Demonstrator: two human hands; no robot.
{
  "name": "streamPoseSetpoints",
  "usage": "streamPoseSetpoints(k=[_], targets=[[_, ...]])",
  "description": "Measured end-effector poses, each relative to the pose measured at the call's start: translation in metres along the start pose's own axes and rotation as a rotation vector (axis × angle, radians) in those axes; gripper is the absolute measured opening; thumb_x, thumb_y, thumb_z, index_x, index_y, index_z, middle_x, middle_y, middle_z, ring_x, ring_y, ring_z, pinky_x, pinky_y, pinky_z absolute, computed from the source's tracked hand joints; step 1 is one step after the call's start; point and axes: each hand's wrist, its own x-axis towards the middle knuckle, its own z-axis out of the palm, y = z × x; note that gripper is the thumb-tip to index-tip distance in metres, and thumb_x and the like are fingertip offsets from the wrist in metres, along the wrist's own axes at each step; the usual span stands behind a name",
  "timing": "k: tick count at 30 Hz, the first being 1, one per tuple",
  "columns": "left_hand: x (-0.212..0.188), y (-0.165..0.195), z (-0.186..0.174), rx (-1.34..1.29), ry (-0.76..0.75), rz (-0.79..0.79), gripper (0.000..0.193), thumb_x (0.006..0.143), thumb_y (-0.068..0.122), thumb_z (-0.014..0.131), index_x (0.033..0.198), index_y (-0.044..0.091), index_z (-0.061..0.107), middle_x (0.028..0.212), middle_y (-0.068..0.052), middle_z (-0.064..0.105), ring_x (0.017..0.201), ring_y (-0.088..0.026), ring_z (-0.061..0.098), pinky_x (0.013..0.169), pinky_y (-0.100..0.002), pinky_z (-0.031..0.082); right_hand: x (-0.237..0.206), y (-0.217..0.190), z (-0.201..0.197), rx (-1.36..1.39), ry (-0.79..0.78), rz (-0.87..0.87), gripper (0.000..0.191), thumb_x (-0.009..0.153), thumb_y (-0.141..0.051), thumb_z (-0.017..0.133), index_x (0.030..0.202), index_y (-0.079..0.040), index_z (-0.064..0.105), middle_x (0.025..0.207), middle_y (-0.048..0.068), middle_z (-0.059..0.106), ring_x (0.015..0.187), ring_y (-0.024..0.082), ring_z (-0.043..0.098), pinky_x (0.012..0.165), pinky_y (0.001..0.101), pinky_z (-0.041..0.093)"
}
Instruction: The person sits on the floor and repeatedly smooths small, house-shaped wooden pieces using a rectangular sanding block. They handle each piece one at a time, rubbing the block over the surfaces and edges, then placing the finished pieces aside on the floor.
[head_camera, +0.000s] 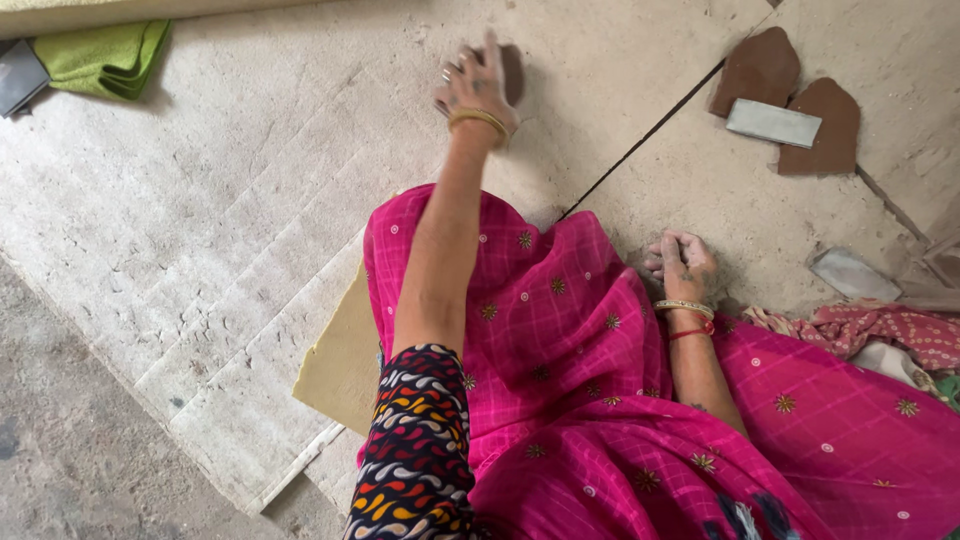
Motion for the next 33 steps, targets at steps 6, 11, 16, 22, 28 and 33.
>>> streamPoseSetpoints(k=[6, 11, 16, 22, 28, 33], targets=[[0.02, -0.028, -0.005, -0.022, -0.133, -0.146, 0.127, 0.065, 0.021, 0.091, 0.162, 0.038, 0.009, 0.169, -0.008, 0.021, 0.154, -0.038, 0.026, 0.115, -0.067, 0.032, -0.002, 0.001, -0.001, 0.0, 0.011, 0.018, 0.025, 0.107, -0.023, 0.062, 0.121, -0.002, 0.063, 0.097, 0.009, 0.075, 0.065, 0.009, 0.067, 0.056, 0.0212, 0.05], [0.031, -0.028, 0.011, 0.029, -0.113, -0.094, 0.122, 0.075, 0.027, 0.086, 0.166, 0.04, 0.006, 0.173, -0.009, 0.012, 0.156, -0.039, 0.021, 0.119, -0.076, 0.021, -0.008, -0.007, 0.004, -0.01, 0.06, 0.047, 0.023, 0.104, -0.022, 0.063, 0.118, -0.003, 0.066, 0.093, 0.007, 0.075, 0.063, 0.01, 0.067, 0.054, 0.0212, 0.049], [0.008, 0.007, 0.031, 0.093, 0.25, 0.216, 0.125, 0.074, 0.04, 0.088, 0.163, 0.035, 0.001, 0.171, -0.01, 0.003, 0.155, -0.039, 0.011, 0.118, -0.074, 0.013, -0.011, -0.01, 0.012, 0.049, 0.041, 0.022, 0.022, 0.105, -0.023, 0.063, 0.113, -0.003, 0.067, 0.09, 0.005, 0.075, 0.063, 0.009, 0.067, 0.054, 0.0213, 0.051], [-0.034, 0.071, 0.068, 0.006, -0.217, 0.502, 0.113, 0.079, 0.045, 0.083, 0.164, 0.035, 0.009, 0.173, -0.007, 0.004, 0.158, -0.036, 0.012, 0.122, -0.064, 0.019, -0.015, -0.011, 0.027, 0.139, 0.083, 0.027, 0.018, 0.102, -0.021, 0.065, 0.108, -0.004, 0.068, 0.08, 0.005, 0.072, 0.059, 0.011, 0.066, 0.051, 0.0244, 0.054], [-0.037, 0.174, 0.11, -0.193, 0.086, 0.777, 0.09, 0.088, 0.033, 0.077, 0.162, 0.025, 0.027, 0.169, -0.004, 0.023, 0.155, -0.036, 0.025, 0.127, -0.056, 0.028, -0.022, -0.02, 0.035, 0.174, 0.051, -0.178, 0.015, 0.101, -0.014, 0.065, 0.104, 0.0, 0.068, 0.084, 0.006, 0.073, 0.063, 0.01, 0.064, 0.055, 0.0248, 0.053], [-0.052, 0.274, 0.104, -0.086, -0.004, 0.831, 0.085, 0.08, 0.007, 0.069, 0.155, 0.023, 0.032, 0.169, -0.005, 0.021, 0.151, -0.033, 0.021, 0.113, -0.061, 0.023, -0.032, -0.023, 0.031, 0.094, 0.054, -0.245, 0.013, 0.1, -0.012, 0.063, 0.102, 0.0, 0.069, 0.082, 0.007, 0.073, 0.063, 0.01, 0.068, 0.057, 0.0248, 0.057]])
